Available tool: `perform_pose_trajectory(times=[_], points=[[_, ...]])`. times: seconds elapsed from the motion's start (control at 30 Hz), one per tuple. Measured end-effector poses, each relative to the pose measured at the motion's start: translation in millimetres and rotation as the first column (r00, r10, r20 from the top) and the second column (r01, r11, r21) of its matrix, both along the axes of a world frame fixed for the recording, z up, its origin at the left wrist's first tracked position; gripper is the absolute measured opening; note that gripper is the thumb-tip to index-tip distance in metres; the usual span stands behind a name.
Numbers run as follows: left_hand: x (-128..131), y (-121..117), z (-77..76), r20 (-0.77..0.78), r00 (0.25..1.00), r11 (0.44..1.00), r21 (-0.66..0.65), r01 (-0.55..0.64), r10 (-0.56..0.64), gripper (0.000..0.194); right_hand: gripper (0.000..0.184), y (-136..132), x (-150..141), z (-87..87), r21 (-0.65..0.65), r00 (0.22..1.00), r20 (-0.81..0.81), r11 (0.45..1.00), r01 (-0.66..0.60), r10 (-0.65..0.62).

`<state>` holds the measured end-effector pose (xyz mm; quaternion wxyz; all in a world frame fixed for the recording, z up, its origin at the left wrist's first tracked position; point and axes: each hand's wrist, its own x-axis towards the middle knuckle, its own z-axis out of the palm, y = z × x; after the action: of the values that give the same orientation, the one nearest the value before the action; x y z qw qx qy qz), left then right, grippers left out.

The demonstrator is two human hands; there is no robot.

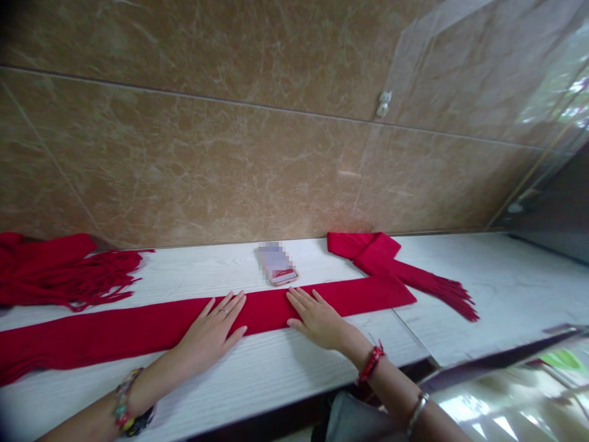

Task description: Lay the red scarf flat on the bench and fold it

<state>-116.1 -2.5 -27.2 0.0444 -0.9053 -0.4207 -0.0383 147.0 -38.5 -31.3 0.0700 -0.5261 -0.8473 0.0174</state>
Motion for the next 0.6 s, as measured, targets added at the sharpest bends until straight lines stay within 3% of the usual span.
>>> perform_pose_trajectory(times=[0.1, 0.2, 0.33, 0.43, 0.6], points=[[1.2, -0.5, -2.5, 0.006, 1.0, 0.999, 0.032, -0.013, 0.013, 0.054, 0.056, -2.4, 30.5, -0.3, 0.01, 0.989, -0.006, 0.989, 0.149, -0.149], [14.9, -2.7, -0.2, 0.016, 0.998, 0.992, 0.11, 0.053, -0.055, 0.049, 0.058, -3.0, 38.2, 1.9, 0.036, 0.971, -0.049, 0.972, 0.234, -0.232], [52.4, -2.7, 3.9, 0.028, 0.967, 0.959, 0.135, 0.248, -0.254, 0.051, 0.056, -2.6, 22.3, 5.6, -0.028, 0.987, -0.051, 0.988, 0.152, -0.154], [75.7, 2.2, 0.2, 0.053, 0.961, 0.959, 0.097, 0.266, -0.272, 0.053, 0.054, -4.1, 24.9, 2.8, -0.038, 0.993, -0.028, 0.992, 0.117, -0.118], [81.6, 8.8, -8.2, 0.058, 0.963, 0.965, 0.035, 0.261, -0.263, 0.052, 0.052, -10.3, 86.2, -11.1, -0.004, 0.973, 0.009, 0.973, 0.231, -0.231]])
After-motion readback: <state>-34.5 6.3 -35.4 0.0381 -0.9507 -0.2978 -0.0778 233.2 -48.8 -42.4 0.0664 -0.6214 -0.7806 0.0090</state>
